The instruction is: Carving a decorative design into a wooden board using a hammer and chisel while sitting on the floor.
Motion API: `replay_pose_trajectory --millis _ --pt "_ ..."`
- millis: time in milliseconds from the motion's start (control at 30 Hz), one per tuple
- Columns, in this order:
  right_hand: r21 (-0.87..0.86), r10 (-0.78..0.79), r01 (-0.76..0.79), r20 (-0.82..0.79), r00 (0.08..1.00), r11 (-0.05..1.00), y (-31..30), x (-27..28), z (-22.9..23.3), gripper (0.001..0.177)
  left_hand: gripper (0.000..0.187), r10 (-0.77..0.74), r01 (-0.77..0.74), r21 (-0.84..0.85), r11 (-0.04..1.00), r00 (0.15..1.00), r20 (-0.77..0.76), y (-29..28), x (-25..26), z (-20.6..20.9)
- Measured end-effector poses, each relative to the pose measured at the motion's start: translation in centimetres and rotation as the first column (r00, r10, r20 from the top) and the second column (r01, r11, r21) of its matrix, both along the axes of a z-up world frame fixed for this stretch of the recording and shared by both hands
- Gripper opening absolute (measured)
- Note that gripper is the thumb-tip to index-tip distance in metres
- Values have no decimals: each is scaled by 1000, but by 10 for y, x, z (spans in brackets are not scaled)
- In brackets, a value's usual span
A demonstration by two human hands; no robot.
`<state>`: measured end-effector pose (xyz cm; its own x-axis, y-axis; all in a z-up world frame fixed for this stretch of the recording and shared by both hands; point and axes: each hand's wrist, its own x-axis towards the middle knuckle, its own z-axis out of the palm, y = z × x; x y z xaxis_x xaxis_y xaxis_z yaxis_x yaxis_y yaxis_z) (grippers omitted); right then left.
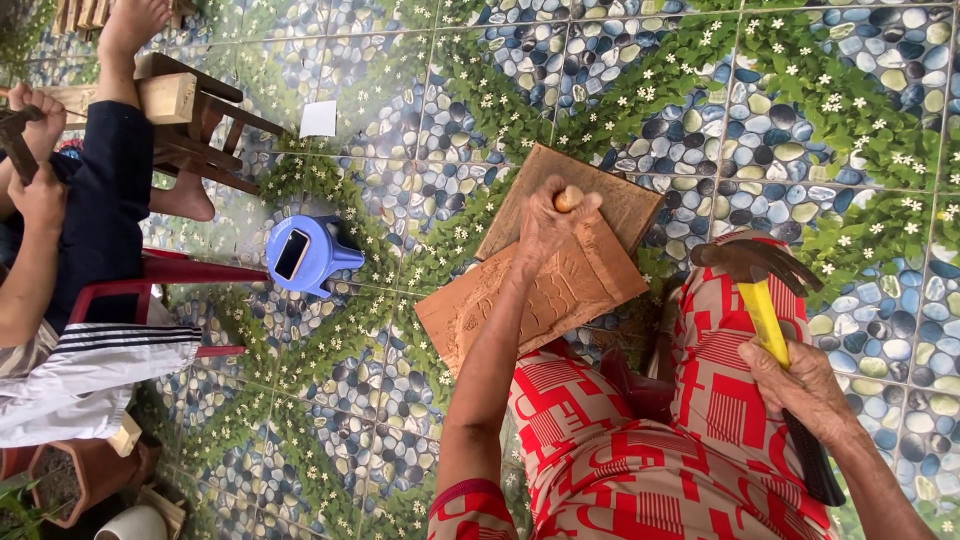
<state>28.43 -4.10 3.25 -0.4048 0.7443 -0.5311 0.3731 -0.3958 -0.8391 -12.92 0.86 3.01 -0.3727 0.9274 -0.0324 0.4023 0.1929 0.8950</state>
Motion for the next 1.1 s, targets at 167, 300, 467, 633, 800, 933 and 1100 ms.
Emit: replay_pose_trajectory --millis 167,300,467,633,800,933,1100 --pt "21 28 -29 22 999 999 1 -1 3 30 28 -20 -177 271 946 804 594 0 19 86" --pt "4 -1 1 41 999 1000 0 0 3 33 33 81 -314 266 912 771 632 7 31 58" --pt "-10 2 -2 23 1000 1000 0 2 3 28 42 53 -421 365 830 711 701 10 42 28" --pt "36 33 -34 28 999 999 0 0 7 32 46 68 -456 364 812 693 717 9 49 23" --pt "53 20 -21 16 1000 998 -1 0 5 28 45 101 -453 365 813 727 679 10 53 16" --pt "79 49 -52 34 998 996 1 -3 10 34 42 59 -401 375 836 744 665 5 57 30" --pt "34 11 -12 33 999 999 0 0 4 31 35 104 -338 305 890 802 588 -5 62 39"
